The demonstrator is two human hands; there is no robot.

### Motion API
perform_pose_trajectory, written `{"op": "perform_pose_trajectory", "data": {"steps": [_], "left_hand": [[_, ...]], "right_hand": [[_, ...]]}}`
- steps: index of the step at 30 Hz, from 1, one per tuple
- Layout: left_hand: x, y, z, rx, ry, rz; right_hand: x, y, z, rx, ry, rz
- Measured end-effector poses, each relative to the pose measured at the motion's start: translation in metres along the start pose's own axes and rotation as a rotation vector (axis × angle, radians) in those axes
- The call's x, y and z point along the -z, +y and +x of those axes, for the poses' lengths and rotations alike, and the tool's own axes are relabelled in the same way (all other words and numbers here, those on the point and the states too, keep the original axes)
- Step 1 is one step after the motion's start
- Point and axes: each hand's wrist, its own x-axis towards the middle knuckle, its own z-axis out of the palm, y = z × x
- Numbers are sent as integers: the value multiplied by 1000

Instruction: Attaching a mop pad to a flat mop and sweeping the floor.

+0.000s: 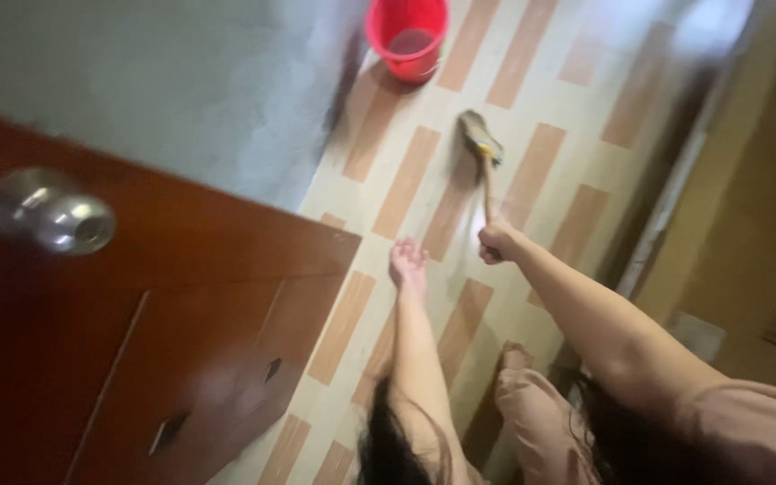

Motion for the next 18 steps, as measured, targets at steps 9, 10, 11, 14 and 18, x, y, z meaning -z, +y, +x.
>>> {"op": "perform_pose_trajectory", "data": {"steps": [9,10,11,14,18], "left_hand": [[95,176,33,-148,91,-42],[89,190,24,-136,91,-40],[84,205,13,-173,139,32],[82,236,-2,-217,155,131],[92,257,17,-129,93,41]], "right_hand": [[-217,-40,66,-16,-174,-203],[-229,-45,54,-24,-166,-200],[-241,-47,41,19,-169,-277],[-265,-35,24,101,-148,-473],[-273,14,35,361,217,-1094]]}}
